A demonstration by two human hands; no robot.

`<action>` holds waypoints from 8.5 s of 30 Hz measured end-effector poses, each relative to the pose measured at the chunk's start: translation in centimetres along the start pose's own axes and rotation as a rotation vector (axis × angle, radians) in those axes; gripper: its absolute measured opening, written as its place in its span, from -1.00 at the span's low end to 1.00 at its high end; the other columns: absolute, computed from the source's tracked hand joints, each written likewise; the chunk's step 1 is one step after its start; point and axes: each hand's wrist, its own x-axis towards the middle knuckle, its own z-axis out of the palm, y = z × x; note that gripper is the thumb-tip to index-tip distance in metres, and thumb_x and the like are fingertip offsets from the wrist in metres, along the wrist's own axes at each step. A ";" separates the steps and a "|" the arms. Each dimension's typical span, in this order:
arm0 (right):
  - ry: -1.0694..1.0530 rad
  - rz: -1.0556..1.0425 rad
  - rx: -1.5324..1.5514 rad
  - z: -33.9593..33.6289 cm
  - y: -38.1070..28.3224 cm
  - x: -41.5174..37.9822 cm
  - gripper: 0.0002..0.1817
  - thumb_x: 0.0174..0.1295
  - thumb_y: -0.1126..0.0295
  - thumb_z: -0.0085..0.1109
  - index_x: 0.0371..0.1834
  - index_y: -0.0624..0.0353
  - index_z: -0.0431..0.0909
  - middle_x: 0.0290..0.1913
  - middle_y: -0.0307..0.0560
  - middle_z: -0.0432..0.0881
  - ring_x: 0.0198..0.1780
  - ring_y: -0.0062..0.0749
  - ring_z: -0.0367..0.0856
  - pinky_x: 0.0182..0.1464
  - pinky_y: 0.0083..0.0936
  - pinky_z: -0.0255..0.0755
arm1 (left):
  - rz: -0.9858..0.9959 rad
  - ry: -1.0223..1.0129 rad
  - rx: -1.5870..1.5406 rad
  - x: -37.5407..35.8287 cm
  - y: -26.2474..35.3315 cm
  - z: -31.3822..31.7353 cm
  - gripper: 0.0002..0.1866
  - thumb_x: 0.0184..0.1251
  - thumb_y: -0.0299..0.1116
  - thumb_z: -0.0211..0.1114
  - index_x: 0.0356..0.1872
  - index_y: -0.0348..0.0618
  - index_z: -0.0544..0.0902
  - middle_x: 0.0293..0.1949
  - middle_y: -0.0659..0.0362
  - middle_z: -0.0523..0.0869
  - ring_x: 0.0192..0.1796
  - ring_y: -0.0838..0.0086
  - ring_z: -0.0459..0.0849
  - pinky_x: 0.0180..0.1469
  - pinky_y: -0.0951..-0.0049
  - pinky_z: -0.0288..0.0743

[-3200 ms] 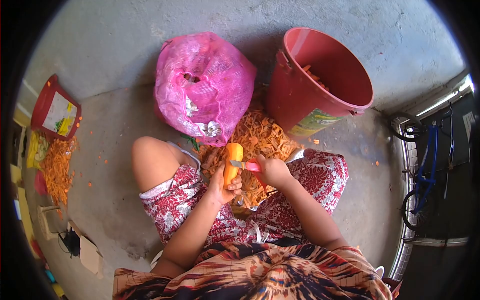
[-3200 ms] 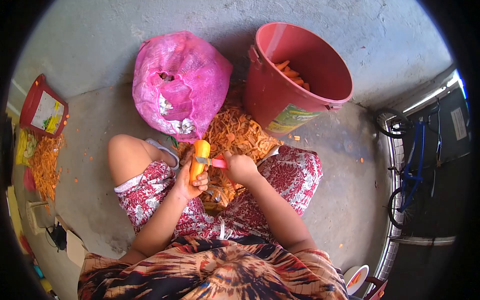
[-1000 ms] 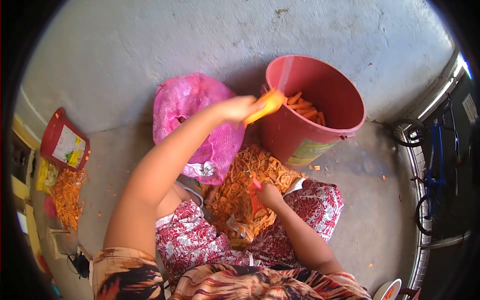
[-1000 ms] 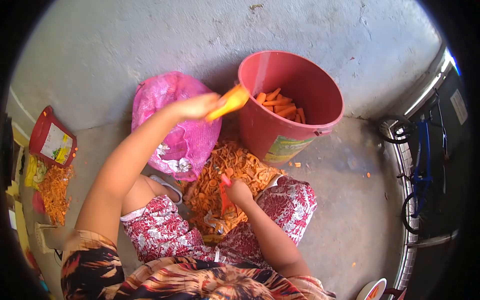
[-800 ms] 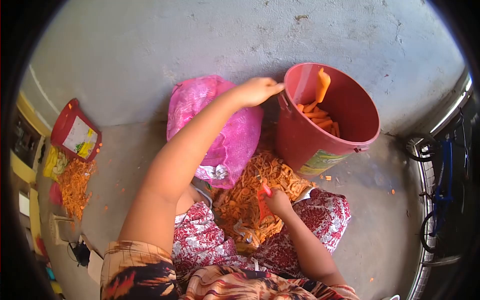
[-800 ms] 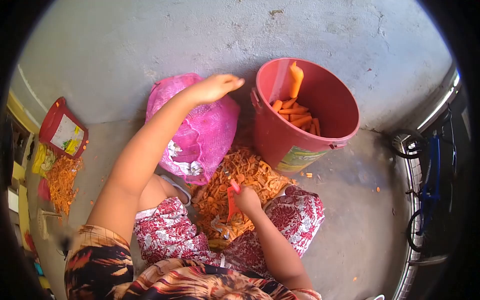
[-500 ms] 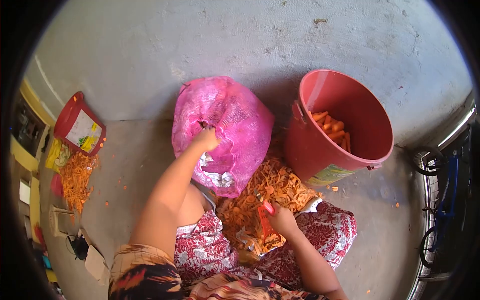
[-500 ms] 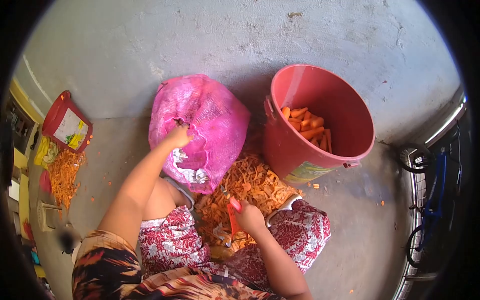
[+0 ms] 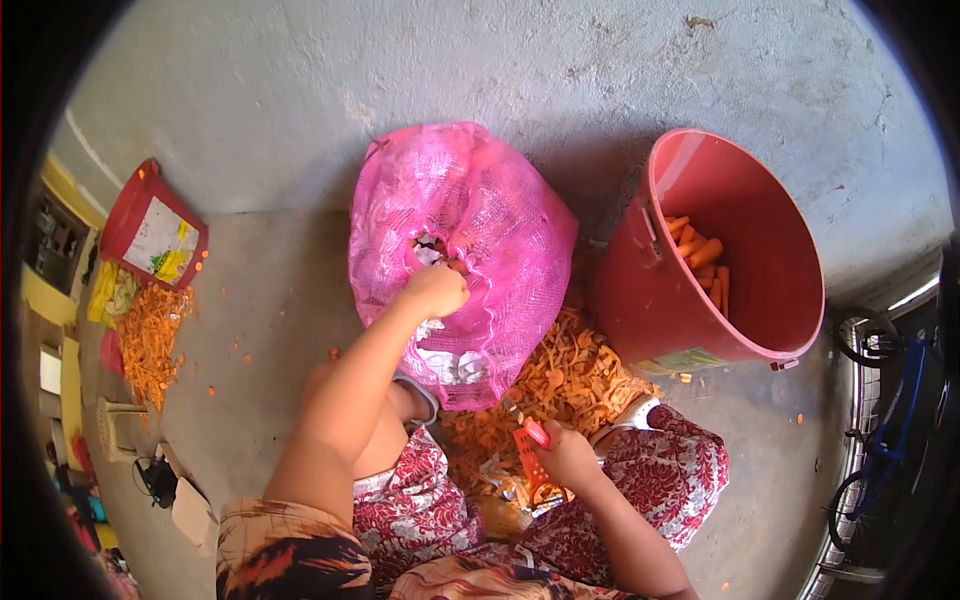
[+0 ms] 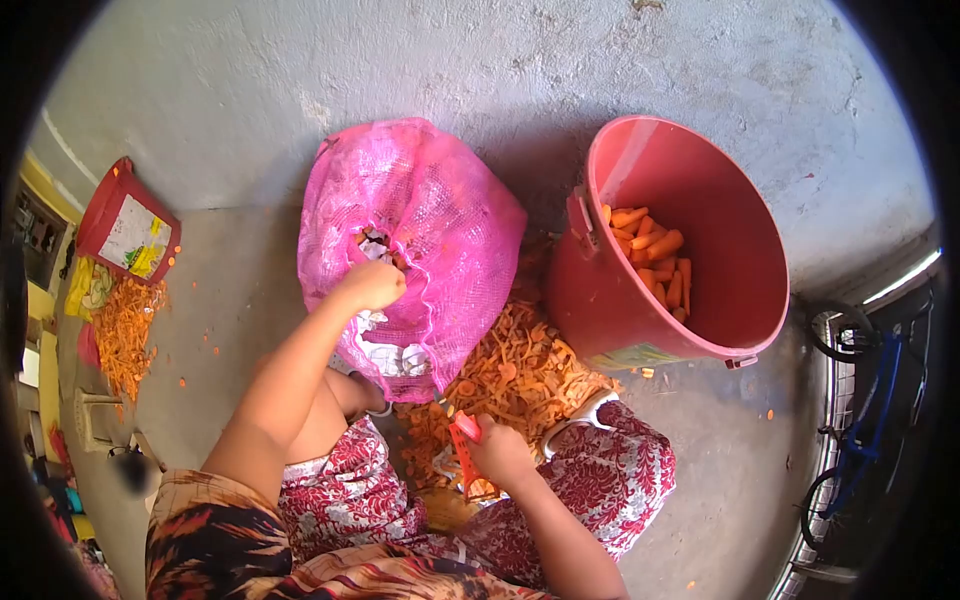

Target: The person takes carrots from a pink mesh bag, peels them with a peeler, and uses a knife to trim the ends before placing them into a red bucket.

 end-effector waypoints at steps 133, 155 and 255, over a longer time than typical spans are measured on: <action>0.902 -0.159 0.980 -7.4 -4.5 2.2 -0.90 0.21 0.43 -0.03 -0.36 0.23 0.37 -0.54 -0.32 0.40 -0.54 -0.70 0.29 -0.50 -0.67 0.24 | 0.022 -0.567 -2.363 -12.3 13.8 6.8 -0.70 0.27 -0.07 -0.08 -0.18 -0.02 0.46 -0.38 0.22 0.54 -0.37 0.43 0.47 -0.45 0.48 0.30; 0.924 -0.227 1.094 -7.7 -2.5 2.7 -0.92 0.21 0.44 -0.02 -0.38 0.20 0.39 -0.57 -0.38 0.37 -0.56 -0.76 0.25 -0.54 -0.75 0.18 | -0.014 -0.669 -2.223 -12.9 14.0 7.6 -0.65 0.28 -0.01 -0.10 -0.18 -0.05 0.44 -0.33 0.16 0.49 -0.32 0.41 0.44 -0.39 0.48 0.30; 0.875 -0.332 0.769 -4.9 -4.3 1.9 -0.87 0.25 0.39 -0.06 -0.39 0.20 0.40 -0.53 -0.33 0.42 -0.54 -0.76 0.31 -0.53 -0.73 0.23 | -0.206 -0.485 -2.441 -13.4 15.5 7.0 -0.70 0.32 -0.16 -0.11 -0.18 -0.14 0.46 -0.34 0.16 0.58 -0.34 0.44 0.55 -0.28 0.42 0.46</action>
